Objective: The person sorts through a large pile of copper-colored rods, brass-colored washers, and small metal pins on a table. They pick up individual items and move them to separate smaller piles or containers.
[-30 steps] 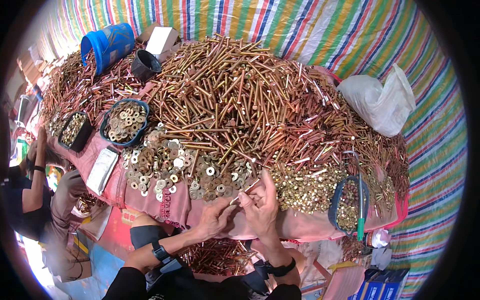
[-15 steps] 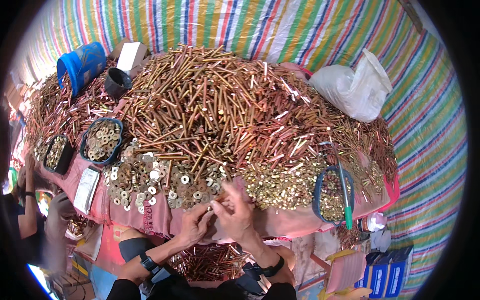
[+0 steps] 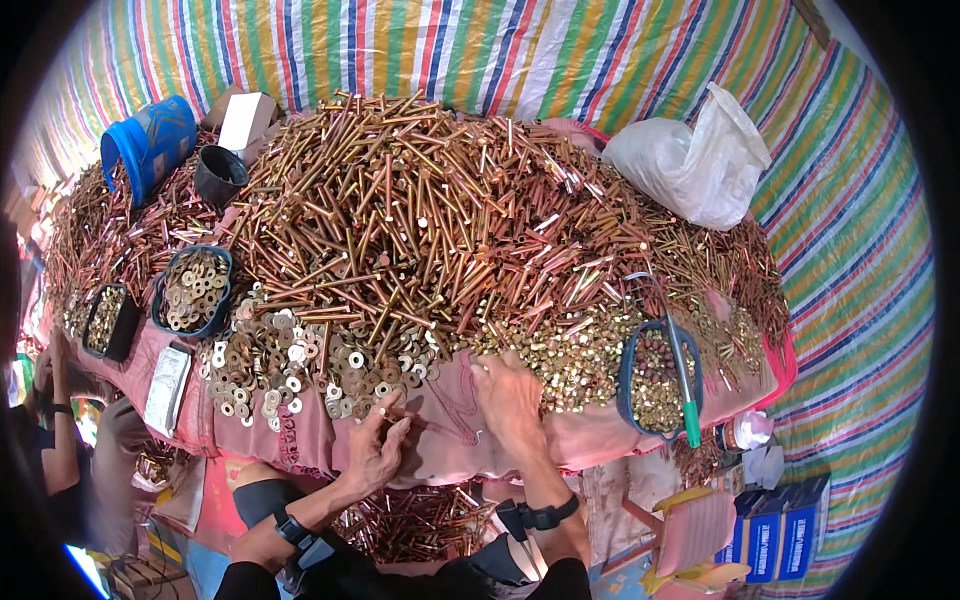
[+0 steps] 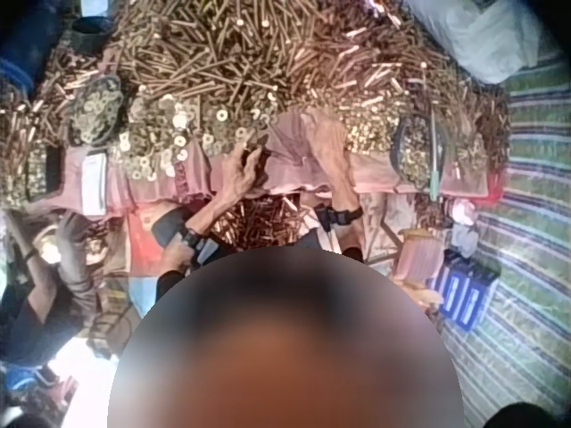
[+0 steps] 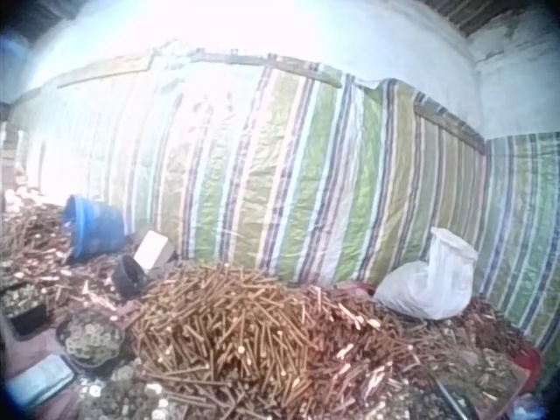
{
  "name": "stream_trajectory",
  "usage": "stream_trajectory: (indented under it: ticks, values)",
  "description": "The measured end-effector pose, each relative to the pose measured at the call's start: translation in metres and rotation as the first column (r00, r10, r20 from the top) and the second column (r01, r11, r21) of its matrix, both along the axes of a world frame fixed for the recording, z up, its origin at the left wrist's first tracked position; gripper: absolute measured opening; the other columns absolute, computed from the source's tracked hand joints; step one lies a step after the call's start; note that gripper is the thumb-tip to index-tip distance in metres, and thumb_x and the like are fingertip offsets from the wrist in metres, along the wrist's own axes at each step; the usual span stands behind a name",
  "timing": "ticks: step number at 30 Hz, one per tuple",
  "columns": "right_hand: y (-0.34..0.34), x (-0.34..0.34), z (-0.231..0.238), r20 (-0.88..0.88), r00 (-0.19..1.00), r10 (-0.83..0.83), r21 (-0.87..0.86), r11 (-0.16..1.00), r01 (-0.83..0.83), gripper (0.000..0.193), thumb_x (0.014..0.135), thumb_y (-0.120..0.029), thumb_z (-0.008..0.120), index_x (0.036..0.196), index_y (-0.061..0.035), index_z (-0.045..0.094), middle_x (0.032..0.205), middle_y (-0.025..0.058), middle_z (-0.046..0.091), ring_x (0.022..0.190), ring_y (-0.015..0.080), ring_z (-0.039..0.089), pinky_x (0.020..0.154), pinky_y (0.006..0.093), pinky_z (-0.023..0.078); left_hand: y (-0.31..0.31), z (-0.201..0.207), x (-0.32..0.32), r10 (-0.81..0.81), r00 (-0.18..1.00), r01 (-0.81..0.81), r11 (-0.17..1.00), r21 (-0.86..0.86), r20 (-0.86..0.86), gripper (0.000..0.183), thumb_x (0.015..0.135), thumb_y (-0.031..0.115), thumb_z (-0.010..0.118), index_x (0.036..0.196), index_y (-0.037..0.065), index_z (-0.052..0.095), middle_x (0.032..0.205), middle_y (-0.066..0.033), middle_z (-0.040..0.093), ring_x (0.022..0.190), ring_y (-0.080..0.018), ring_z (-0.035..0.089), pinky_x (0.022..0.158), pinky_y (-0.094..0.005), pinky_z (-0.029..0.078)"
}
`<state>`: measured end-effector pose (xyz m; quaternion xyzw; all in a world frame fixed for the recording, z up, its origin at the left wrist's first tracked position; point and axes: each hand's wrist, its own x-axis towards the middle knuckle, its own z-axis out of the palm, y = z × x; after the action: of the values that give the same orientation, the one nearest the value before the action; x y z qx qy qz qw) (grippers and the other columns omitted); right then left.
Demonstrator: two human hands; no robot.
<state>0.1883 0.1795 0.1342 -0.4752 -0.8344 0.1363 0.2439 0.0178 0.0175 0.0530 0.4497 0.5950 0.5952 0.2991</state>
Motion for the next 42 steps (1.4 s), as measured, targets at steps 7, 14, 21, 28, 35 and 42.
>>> stream_trajectory:
  ticks: [7,14,21,28,35,42]
  values:
    - [0.027,-0.006,-0.026,0.293,0.955,0.035,-0.019,0.999,-0.031,0.017,0.093,-0.017,0.077,0.102,-0.0018,0.077,0.095,0.0250,0.069,0.074,0.0369,0.071,0.066,0.0496,0.058,0.004,0.002,0.002,0.003,1.000,-0.003,0.999,0.042,0.003,0.048,0.108,0.007,0.062,0.155,0.008,0.052,0.090,-0.0064,0.071,0.066,-0.0114,0.066,0.061,-0.0274,0.055]
    - [0.009,-0.003,-0.013,-0.623,0.775,-0.111,-0.656,0.613,-0.440,0.032,0.108,-0.016,0.066,0.131,0.0050,0.064,0.105,0.0100,0.072,0.082,0.0164,0.072,0.070,0.0274,0.058,0.005,0.003,0.003,0.003,1.000,-0.002,0.999,0.054,-0.007,0.044,0.107,0.005,0.062,0.151,0.009,0.058,0.082,-0.0060,0.069,0.063,-0.0107,0.065,0.058,-0.0280,0.054]
    - [-0.026,-0.017,-0.014,-0.797,0.538,-0.276,-0.604,0.336,-0.722,0.041,0.108,-0.014,0.066,0.142,0.0076,0.059,0.114,0.0132,0.073,0.091,0.0184,0.075,0.078,0.0294,0.063,0.007,-0.004,0.004,-0.001,0.998,0.007,0.995,0.104,-0.059,0.040,0.108,0.005,0.061,0.148,0.003,0.058,0.093,-0.0090,0.071,0.067,-0.0129,0.067,0.061,-0.0283,0.056]
    - [-0.042,-0.030,-0.004,-0.675,0.717,0.173,-0.513,0.588,-0.625,0.029,0.105,-0.008,0.067,0.132,0.0037,0.068,0.113,0.0081,0.073,0.088,0.0175,0.072,0.079,0.0272,0.057,0.009,-0.005,0.002,-0.001,0.994,0.018,0.989,0.150,-0.109,0.030,0.107,0.005,0.062,0.137,0.001,0.064,0.090,-0.0092,0.072,0.065,-0.0124,0.068,0.060,-0.0287,0.056]
    - [-0.054,-0.039,0.016,-0.409,0.764,0.498,-0.114,0.803,-0.585,0.025,0.094,-0.002,0.073,0.119,0.0014,0.074,0.110,0.0140,0.071,0.098,0.0242,0.071,0.083,0.0337,0.056,0.007,0.003,0.001,-0.011,0.997,0.024,0.987,0.161,-0.077,0.020,0.101,0.000,0.067,0.121,0.000,0.069,0.081,-0.0135,0.067,0.066,-0.0239,0.065,0.060,-0.0362,0.052]
    - [-0.055,-0.038,0.019,-0.498,0.731,0.466,-0.182,0.769,-0.613,0.027,0.093,0.002,0.071,0.120,-0.0021,0.072,0.110,0.0135,0.068,0.096,0.0275,0.070,0.082,0.0357,0.057,0.004,0.005,0.001,-0.019,0.997,0.028,0.992,0.122,-0.070,0.015,0.101,0.000,0.067,0.116,0.001,0.068,0.079,-0.0107,0.067,0.067,-0.0185,0.065,0.061,-0.0334,0.053]
